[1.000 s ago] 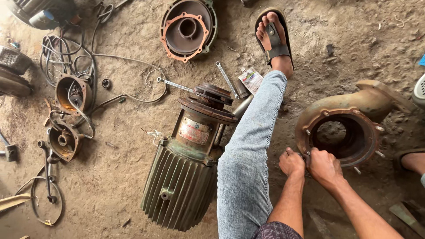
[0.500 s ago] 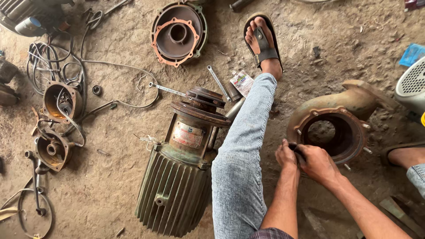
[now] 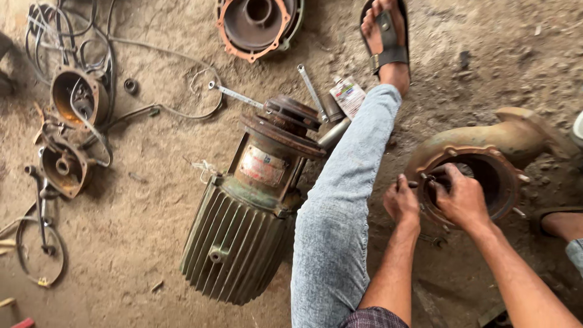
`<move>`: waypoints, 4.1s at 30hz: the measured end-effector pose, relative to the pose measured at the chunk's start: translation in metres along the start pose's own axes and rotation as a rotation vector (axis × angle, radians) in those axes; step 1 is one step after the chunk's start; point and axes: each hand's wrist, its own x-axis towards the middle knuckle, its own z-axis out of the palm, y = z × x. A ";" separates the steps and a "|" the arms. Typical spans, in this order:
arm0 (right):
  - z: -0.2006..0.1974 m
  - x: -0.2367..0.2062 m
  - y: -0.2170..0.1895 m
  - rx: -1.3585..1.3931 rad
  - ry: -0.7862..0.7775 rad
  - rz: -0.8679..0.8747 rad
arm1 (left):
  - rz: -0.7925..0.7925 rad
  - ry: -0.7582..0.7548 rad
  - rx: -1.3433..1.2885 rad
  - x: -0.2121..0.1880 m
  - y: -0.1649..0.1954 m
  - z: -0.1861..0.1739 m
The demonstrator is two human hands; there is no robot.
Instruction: The person sits on the ground and uses a spanner to loosen and remove bolts securing the volute casing of a water pump to its electric motor, repositioning the spanner on successive bolts while another person steadies the motor.
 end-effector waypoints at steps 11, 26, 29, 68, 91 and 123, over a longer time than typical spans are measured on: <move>0.006 0.010 -0.002 0.016 0.016 -0.069 | -0.037 -0.090 -0.017 -0.008 0.008 -0.007; 0.003 0.007 -0.012 -0.334 -0.137 -0.202 | -0.175 -0.086 -0.220 -0.003 0.005 -0.006; 0.012 0.006 -0.003 -0.395 -0.133 -0.249 | -0.215 -0.056 -0.291 0.000 -0.001 -0.005; 0.001 0.014 0.002 -0.272 -0.173 -0.338 | -0.161 -0.006 -0.149 -0.007 0.007 -0.010; 0.008 0.020 -0.015 -0.576 -0.216 -0.068 | -0.190 -0.043 -0.137 -0.015 0.020 -0.018; -0.013 -0.027 -0.019 -0.140 -0.134 -0.153 | -0.302 -0.214 -0.604 -0.006 -0.003 -0.007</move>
